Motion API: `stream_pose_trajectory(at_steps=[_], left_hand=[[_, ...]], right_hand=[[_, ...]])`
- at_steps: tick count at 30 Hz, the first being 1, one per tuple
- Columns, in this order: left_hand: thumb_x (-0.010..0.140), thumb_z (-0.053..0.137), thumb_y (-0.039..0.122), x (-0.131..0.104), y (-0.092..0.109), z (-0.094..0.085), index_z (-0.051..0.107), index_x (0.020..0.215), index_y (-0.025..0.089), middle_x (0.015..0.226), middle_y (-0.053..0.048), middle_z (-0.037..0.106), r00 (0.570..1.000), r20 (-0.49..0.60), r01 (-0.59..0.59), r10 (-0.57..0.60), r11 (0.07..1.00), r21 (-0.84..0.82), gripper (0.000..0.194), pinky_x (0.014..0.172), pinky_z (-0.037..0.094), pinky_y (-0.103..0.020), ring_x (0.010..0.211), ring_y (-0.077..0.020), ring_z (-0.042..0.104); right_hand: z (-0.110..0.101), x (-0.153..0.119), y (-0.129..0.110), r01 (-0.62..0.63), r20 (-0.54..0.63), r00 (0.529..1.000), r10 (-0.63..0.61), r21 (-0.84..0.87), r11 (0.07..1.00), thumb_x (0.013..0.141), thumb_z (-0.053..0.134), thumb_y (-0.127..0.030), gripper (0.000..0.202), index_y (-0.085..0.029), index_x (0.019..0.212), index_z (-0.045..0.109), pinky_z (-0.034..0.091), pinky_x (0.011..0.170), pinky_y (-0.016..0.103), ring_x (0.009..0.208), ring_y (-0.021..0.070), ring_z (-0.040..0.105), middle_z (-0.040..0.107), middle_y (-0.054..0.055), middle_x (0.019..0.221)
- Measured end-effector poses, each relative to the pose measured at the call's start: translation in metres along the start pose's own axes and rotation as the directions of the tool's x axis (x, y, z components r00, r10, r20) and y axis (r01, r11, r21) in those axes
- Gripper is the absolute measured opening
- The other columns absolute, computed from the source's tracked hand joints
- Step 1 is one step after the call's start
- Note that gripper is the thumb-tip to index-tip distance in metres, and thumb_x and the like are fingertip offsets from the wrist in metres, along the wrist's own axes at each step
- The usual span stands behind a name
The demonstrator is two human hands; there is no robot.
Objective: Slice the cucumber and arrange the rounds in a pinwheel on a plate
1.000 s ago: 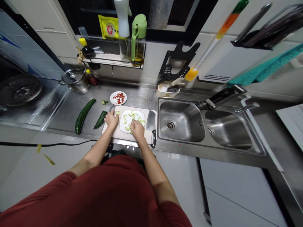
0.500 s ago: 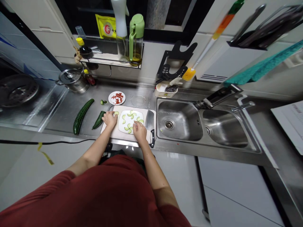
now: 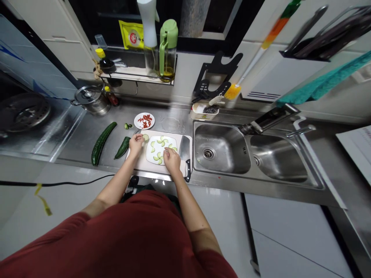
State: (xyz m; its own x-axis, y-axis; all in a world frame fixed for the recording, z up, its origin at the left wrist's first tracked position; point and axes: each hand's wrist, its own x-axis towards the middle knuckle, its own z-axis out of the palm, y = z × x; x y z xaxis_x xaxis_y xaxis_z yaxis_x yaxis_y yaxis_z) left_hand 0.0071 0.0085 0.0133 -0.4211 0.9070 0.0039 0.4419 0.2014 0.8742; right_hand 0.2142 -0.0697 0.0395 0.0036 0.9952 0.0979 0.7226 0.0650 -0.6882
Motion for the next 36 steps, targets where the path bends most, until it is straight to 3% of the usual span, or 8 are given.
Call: stream_pose_trajectory(at_steps=[3, 6, 10, 13, 24, 28, 30, 36], left_hand=[[0.068, 0.064, 0.024, -0.006, 0.023, -0.008, 0.067, 0.093, 0.015, 0.082, -0.005, 0.068, 0.998, 0.049, 0.057, -0.042, 0.933, -0.357, 0.026, 0.077, 0.051, -0.028, 0.075, -0.0134, 0.063], [0.067, 0.069, 0.025, -0.018, 0.051, -0.020, 0.068, 0.091, 0.015, 0.082, -0.004, 0.068, 0.994, 0.106, 0.049, 0.003, 0.869, -0.492, 0.026, 0.079, 0.051, -0.028, 0.076, -0.0126, 0.063], [0.067, 0.074, 0.027, -0.034, 0.083, -0.034, 0.069, 0.090, 0.016, 0.081, -0.002, 0.067, 0.987, 0.143, 0.023, 0.070, 0.827, -0.561, 0.027, 0.079, 0.052, -0.028, 0.076, -0.0127, 0.063], [0.066, 0.076, 0.027, -0.043, 0.098, -0.041, 0.070, 0.089, 0.016, 0.081, -0.001, 0.067, 0.981, 0.147, -0.014, 0.127, 0.801, -0.598, 0.026, 0.079, 0.051, -0.027, 0.076, -0.0120, 0.063], [0.069, 0.077, 0.029, -0.056, 0.110, -0.053, 0.071, 0.092, 0.017, 0.086, -0.004, 0.068, 0.954, 0.166, -0.111, 0.250, 0.808, -0.579, 0.027, 0.074, 0.046, -0.024, 0.077, -0.0123, 0.059], [0.069, 0.076, 0.031, -0.059, 0.111, -0.056, 0.068, 0.096, 0.018, 0.081, -0.001, 0.065, 0.974, 0.169, -0.008, 0.153, 0.764, -0.645, 0.031, 0.069, 0.045, -0.021, 0.074, -0.0101, 0.058], [0.072, 0.073, 0.035, -0.061, 0.111, -0.058, 0.067, 0.097, 0.018, 0.072, 0.000, 0.062, 0.968, 0.239, 0.104, 0.080, 0.736, -0.669, 0.031, 0.060, 0.042, -0.019, 0.063, -0.0077, 0.054], [0.078, 0.066, 0.047, -0.068, 0.112, -0.062, 0.060, 0.112, 0.017, 0.064, 0.001, 0.061, 0.812, 0.584, 0.469, -0.018, 0.616, -0.633, 0.045, 0.047, 0.034, -0.015, 0.049, -0.0047, 0.048]], right_hand=[[-0.010, 0.010, -0.014, 0.004, -0.064, 0.998, -0.001, 0.046, 0.999, 0.092, 0.041, -0.033, 0.035, -0.016, 0.110, 0.067, 0.046, 0.080, 0.028, 0.082, 0.0185, 0.060, 0.067, 0.006, 0.088], [-0.022, 0.024, -0.031, 0.024, -0.131, 0.991, -0.010, 0.109, 0.994, 0.091, 0.044, -0.034, 0.033, -0.017, 0.108, 0.067, 0.047, 0.077, 0.027, 0.077, 0.0169, 0.059, 0.067, 0.005, 0.087], [-0.039, 0.041, -0.054, 0.135, -0.227, 0.970, -0.086, 0.209, 0.969, 0.091, 0.046, -0.035, 0.031, -0.016, 0.106, 0.067, 0.047, 0.080, 0.028, 0.081, 0.0162, 0.060, 0.067, 0.006, 0.093], [-0.048, 0.052, -0.068, 0.212, -0.204, 0.967, -0.154, 0.303, 0.929, 0.090, 0.048, -0.035, 0.029, -0.018, 0.103, 0.067, 0.047, 0.081, 0.029, 0.087, 0.0166, 0.061, 0.067, 0.005, 0.093], [-0.046, 0.059, -0.091, 0.248, -0.118, 0.969, -0.219, 0.526, 0.814, 0.083, 0.061, -0.035, 0.016, -0.022, 0.076, 0.066, 0.046, 0.082, 0.035, 0.085, 0.0183, 0.060, 0.065, 0.001, 0.083], [-0.046, 0.059, -0.092, 0.188, -0.105, 0.982, -0.158, 0.612, 0.768, 0.083, 0.061, -0.038, 0.018, -0.021, 0.077, 0.064, 0.047, 0.078, 0.032, 0.087, 0.0184, 0.060, 0.064, 0.002, 0.084], [-0.046, 0.060, -0.092, 0.172, -0.109, 0.985, -0.133, 0.632, 0.756, 0.082, 0.061, -0.040, 0.020, -0.021, 0.078, 0.064, 0.047, 0.077, 0.031, 0.087, 0.0182, 0.060, 0.064, 0.002, 0.085], [-0.051, 0.058, -0.096, 0.208, -0.174, 0.977, -0.124, 0.639, 0.741, 0.084, 0.061, -0.042, 0.021, -0.021, 0.080, 0.063, 0.047, 0.079, 0.032, 0.089, 0.0187, 0.059, 0.064, 0.003, 0.088]])
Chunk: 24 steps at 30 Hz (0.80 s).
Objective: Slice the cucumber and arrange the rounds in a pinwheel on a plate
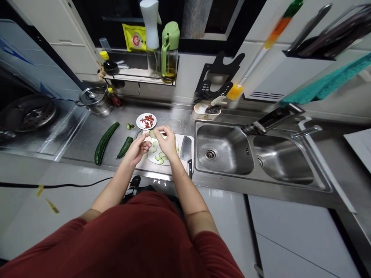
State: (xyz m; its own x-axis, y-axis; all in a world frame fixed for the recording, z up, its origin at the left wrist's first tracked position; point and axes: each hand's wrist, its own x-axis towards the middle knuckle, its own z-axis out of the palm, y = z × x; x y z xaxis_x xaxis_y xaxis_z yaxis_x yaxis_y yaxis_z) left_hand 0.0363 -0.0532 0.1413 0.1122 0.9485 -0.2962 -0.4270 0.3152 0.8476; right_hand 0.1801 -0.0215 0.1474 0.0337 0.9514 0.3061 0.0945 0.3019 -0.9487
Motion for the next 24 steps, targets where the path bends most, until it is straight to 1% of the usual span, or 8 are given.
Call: stream_pose_trajectory(at_steps=[4, 7, 9, 12, 14, 17, 20, 24], left_hand=[[0.080, 0.065, 0.047, -0.001, 0.001, 0.003, 0.058, 0.109, 0.020, 0.066, 0.002, 0.061, 0.980, 0.112, 0.177, -0.162, 0.976, -0.130, 0.041, 0.047, 0.038, -0.015, 0.050, -0.0055, 0.051], [0.081, 0.063, 0.047, 0.001, 0.004, 0.005, 0.058, 0.099, 0.020, 0.069, 0.001, 0.061, 0.957, 0.186, 0.258, -0.224, 0.949, -0.183, 0.032, 0.046, 0.040, -0.017, 0.051, -0.0068, 0.053], [0.082, 0.063, 0.044, 0.003, 0.006, 0.006, 0.059, 0.095, 0.019, 0.070, 0.001, 0.060, 0.946, 0.213, 0.287, -0.242, 0.934, -0.214, 0.029, 0.046, 0.042, -0.018, 0.052, -0.0071, 0.054], [0.080, 0.067, 0.036, 0.005, 0.009, 0.008, 0.061, 0.103, 0.020, 0.073, 0.003, 0.060, 0.955, 0.213, 0.258, -0.206, 0.932, -0.253, 0.028, 0.048, 0.044, -0.018, 0.052, -0.0059, 0.054], [0.077, 0.069, 0.030, 0.005, 0.012, 0.009, 0.061, 0.110, 0.022, 0.076, 0.003, 0.060, 0.972, 0.178, 0.199, -0.156, 0.947, -0.253, 0.035, 0.049, 0.044, -0.017, 0.054, -0.0048, 0.055], [0.073, 0.072, 0.028, 0.002, 0.018, 0.011, 0.059, 0.114, 0.022, 0.078, 0.003, 0.062, 0.986, 0.115, 0.140, -0.117, 0.965, -0.220, 0.043, 0.050, 0.044, -0.016, 0.058, -0.0047, 0.058], [0.071, 0.074, 0.028, 0.000, 0.022, 0.011, 0.058, 0.114, 0.021, 0.078, 0.003, 0.062, 0.986, 0.115, 0.139, -0.121, 0.975, -0.173, 0.047, 0.049, 0.043, -0.015, 0.059, -0.0053, 0.059], [0.068, 0.076, 0.026, 0.000, 0.024, 0.009, 0.058, 0.113, 0.020, 0.073, 0.005, 0.059, 0.983, 0.137, 0.138, -0.121, 0.982, -0.125, 0.049, 0.048, 0.040, -0.015, 0.056, -0.0045, 0.055]], right_hand=[[-0.001, -0.001, -0.005, 0.046, -0.005, 0.999, -0.046, -0.009, 0.999, 0.085, 0.060, -0.041, 0.020, -0.022, 0.079, 0.063, 0.046, 0.081, 0.034, 0.091, 0.0192, 0.059, 0.064, 0.003, 0.089], [-0.002, -0.003, -0.008, 0.082, 0.026, 0.996, -0.081, -0.049, 0.995, 0.085, 0.060, -0.040, 0.019, -0.022, 0.078, 0.062, 0.046, 0.083, 0.035, 0.092, 0.0193, 0.058, 0.064, 0.003, 0.089], [-0.003, -0.004, -0.009, 0.115, 0.044, 0.993, -0.112, -0.080, 0.990, 0.085, 0.060, -0.038, 0.018, -0.022, 0.077, 0.063, 0.044, 0.086, 0.036, 0.093, 0.0194, 0.058, 0.065, 0.003, 0.090], [-0.005, -0.005, -0.008, 0.150, 0.057, 0.988, -0.143, -0.123, 0.981, 0.085, 0.060, -0.035, 0.017, -0.022, 0.075, 0.063, 0.042, 0.090, 0.038, 0.094, 0.0196, 0.058, 0.065, 0.004, 0.092], [-0.006, -0.005, -0.007, 0.157, 0.063, 0.987, -0.149, -0.145, 0.977, 0.086, 0.060, -0.035, 0.016, -0.022, 0.075, 0.063, 0.041, 0.091, 0.038, 0.095, 0.0197, 0.058, 0.065, 0.004, 0.094], [-0.008, -0.006, -0.006, 0.172, 0.082, 0.984, -0.161, -0.158, 0.972, 0.086, 0.060, -0.035, 0.017, -0.022, 0.076, 0.064, 0.040, 0.092, 0.039, 0.096, 0.0200, 0.057, 0.064, 0.004, 0.095], [-0.010, -0.007, -0.006, 0.199, 0.103, 0.978, -0.183, -0.175, 0.964, 0.087, 0.060, -0.035, 0.016, -0.022, 0.078, 0.065, 0.037, 0.095, 0.040, 0.098, 0.0206, 0.056, 0.063, 0.004, 0.097], [-0.012, -0.008, -0.008, 0.252, 0.135, 0.964, -0.227, -0.213, 0.944, 0.088, 0.060, -0.036, 0.016, -0.023, 0.081, 0.064, 0.035, 0.098, 0.042, 0.102, 0.0214, 0.055, 0.062, 0.004, 0.099]])
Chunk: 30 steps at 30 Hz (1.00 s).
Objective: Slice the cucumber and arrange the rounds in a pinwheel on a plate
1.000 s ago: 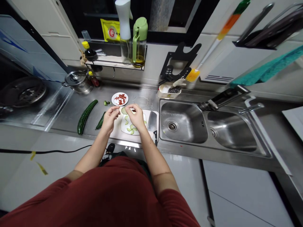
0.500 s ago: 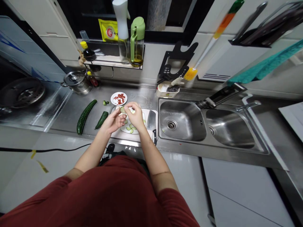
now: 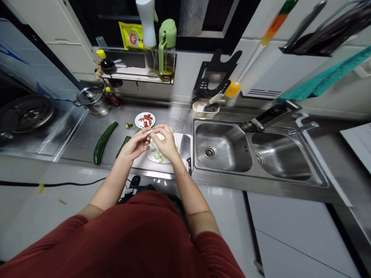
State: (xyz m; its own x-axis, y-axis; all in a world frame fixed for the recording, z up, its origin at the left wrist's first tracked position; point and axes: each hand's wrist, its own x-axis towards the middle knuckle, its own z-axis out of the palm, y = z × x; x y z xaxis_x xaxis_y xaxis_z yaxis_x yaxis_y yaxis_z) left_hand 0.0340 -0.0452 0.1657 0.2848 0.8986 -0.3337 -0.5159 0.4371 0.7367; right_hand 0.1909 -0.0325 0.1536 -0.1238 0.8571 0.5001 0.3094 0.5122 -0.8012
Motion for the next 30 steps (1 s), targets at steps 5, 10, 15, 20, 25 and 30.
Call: stream_pose_trajectory(at_steps=[5, 10, 15, 20, 25, 30], left_hand=[[0.065, 0.076, 0.022, 0.000, 0.003, -0.002, 0.058, 0.114, 0.021, 0.072, 0.004, 0.059, 0.997, -0.044, -0.060, 0.063, 0.995, 0.078, 0.053, 0.049, 0.037, -0.015, 0.060, -0.0054, 0.055], [0.062, 0.078, 0.023, -0.004, 0.007, 0.000, 0.060, 0.113, 0.022, 0.071, 0.005, 0.060, 0.989, -0.068, -0.116, 0.129, 0.977, 0.177, 0.054, 0.052, 0.038, -0.016, 0.059, -0.0048, 0.053], [0.060, 0.078, 0.022, -0.006, 0.007, 0.003, 0.059, 0.114, 0.022, 0.071, 0.005, 0.061, 0.977, -0.084, -0.173, 0.198, 0.956, 0.235, 0.056, 0.055, 0.038, -0.017, 0.057, -0.0047, 0.051], [0.060, 0.080, 0.022, -0.006, 0.003, 0.002, 0.059, 0.113, 0.020, 0.065, 0.006, 0.059, 0.953, -0.055, -0.275, 0.300, 0.923, 0.271, 0.057, 0.058, 0.040, -0.018, 0.056, -0.0056, 0.051], [0.063, 0.079, 0.022, -0.008, 0.002, 0.003, 0.057, 0.116, 0.022, 0.073, 0.003, 0.064, 0.928, -0.067, -0.327, 0.365, 0.889, 0.322, 0.058, 0.067, 0.046, -0.021, 0.067, -0.0097, 0.059], [0.063, 0.079, 0.020, -0.012, 0.002, 0.008, 0.057, 0.118, 0.024, 0.079, 0.002, 0.065, 0.916, -0.091, -0.338, 0.390, 0.876, 0.346, 0.059, 0.072, 0.047, -0.021, 0.077, -0.0111, 0.061]], right_hand=[[-0.006, 0.000, -0.003, 0.057, 0.090, 0.995, -0.053, -0.047, 0.997, 0.089, 0.059, -0.039, 0.016, -0.024, 0.085, 0.065, 0.035, 0.098, 0.043, 0.105, 0.0226, 0.051, 0.059, 0.004, 0.103], [-0.015, 0.001, -0.007, 0.148, 0.192, 0.973, -0.129, -0.085, 0.985, 0.091, 0.057, -0.037, 0.014, -0.027, 0.094, 0.067, 0.034, 0.100, 0.047, 0.109, 0.0245, 0.048, 0.058, 0.005, 0.106], [-0.019, 0.002, -0.009, 0.247, 0.223, 0.953, -0.205, -0.180, 0.952, 0.092, 0.054, -0.035, 0.015, -0.028, 0.096, 0.067, 0.034, 0.100, 0.049, 0.112, 0.0265, 0.045, 0.058, 0.006, 0.107], [-0.019, 0.002, -0.012, 0.314, 0.243, 0.936, -0.253, -0.259, 0.913, 0.093, 0.052, -0.033, 0.016, -0.028, 0.097, 0.067, 0.037, 0.096, 0.048, 0.110, 0.0269, 0.043, 0.058, 0.007, 0.108], [-0.017, 0.001, -0.011, 0.312, 0.251, 0.936, -0.247, -0.266, 0.912, 0.093, 0.053, -0.032, 0.016, -0.028, 0.096, 0.068, 0.038, 0.095, 0.048, 0.110, 0.0271, 0.043, 0.058, 0.007, 0.108], [-0.016, 0.000, -0.007, 0.269, 0.236, 0.946, -0.222, -0.188, 0.945, 0.092, 0.054, -0.033, 0.015, -0.028, 0.096, 0.067, 0.036, 0.099, 0.049, 0.112, 0.0271, 0.044, 0.057, 0.007, 0.108]])
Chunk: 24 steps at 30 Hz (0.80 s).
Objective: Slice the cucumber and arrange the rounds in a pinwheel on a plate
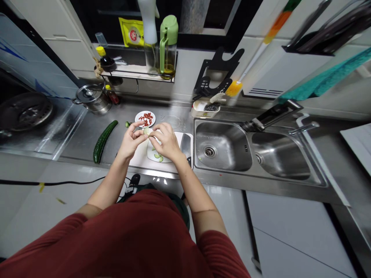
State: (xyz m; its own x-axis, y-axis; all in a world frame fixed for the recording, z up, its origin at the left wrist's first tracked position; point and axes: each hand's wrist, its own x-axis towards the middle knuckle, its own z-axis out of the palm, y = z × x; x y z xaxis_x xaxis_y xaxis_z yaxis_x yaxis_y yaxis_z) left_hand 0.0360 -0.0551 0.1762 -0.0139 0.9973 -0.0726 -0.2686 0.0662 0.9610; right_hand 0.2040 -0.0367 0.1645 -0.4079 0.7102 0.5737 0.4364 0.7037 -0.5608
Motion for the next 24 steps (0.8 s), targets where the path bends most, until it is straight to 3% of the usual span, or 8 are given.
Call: stream_pose_trajectory(at_steps=[7, 15, 24], left_hand=[[0.063, 0.079, 0.017, 0.000, -0.005, 0.001, 0.063, 0.117, 0.022, 0.079, 0.001, 0.063, 0.999, -0.051, -0.003, 0.004, 1.000, 0.020, 0.056, 0.071, 0.046, -0.021, 0.075, -0.0107, 0.058], [0.064, 0.078, 0.018, 0.007, -0.019, -0.007, 0.065, 0.106, 0.020, 0.081, 0.001, 0.063, 0.999, -0.025, -0.037, 0.038, 0.998, 0.048, 0.044, 0.073, 0.044, -0.020, 0.077, -0.0096, 0.058], [0.060, 0.077, 0.020, 0.025, -0.056, -0.023, 0.061, 0.079, 0.017, 0.077, 0.002, 0.060, 0.996, -0.084, 0.002, 0.003, 0.999, 0.054, 0.025, 0.069, 0.042, -0.019, 0.070, -0.0074, 0.053]], right_hand=[[0.006, 0.000, 0.005, -0.074, 0.011, 0.997, 0.073, 0.095, 0.993, 0.090, 0.057, -0.033, 0.012, -0.026, 0.090, 0.066, 0.037, 0.097, 0.046, 0.109, 0.0253, 0.047, 0.058, 0.006, 0.106], [0.016, 0.002, 0.020, -0.152, 0.059, 0.988, 0.142, 0.234, 0.960, 0.087, 0.061, -0.036, 0.014, -0.023, 0.081, 0.064, 0.040, 0.093, 0.040, 0.095, 0.0205, 0.056, 0.063, 0.003, 0.093], [0.038, -0.005, 0.053, -0.460, 0.270, 0.887, 0.375, 0.435, 0.774, 0.080, 0.062, -0.049, 0.031, -0.018, 0.078, 0.062, 0.045, 0.065, 0.026, 0.069, 0.0139, 0.057, 0.064, 0.001, 0.076]])
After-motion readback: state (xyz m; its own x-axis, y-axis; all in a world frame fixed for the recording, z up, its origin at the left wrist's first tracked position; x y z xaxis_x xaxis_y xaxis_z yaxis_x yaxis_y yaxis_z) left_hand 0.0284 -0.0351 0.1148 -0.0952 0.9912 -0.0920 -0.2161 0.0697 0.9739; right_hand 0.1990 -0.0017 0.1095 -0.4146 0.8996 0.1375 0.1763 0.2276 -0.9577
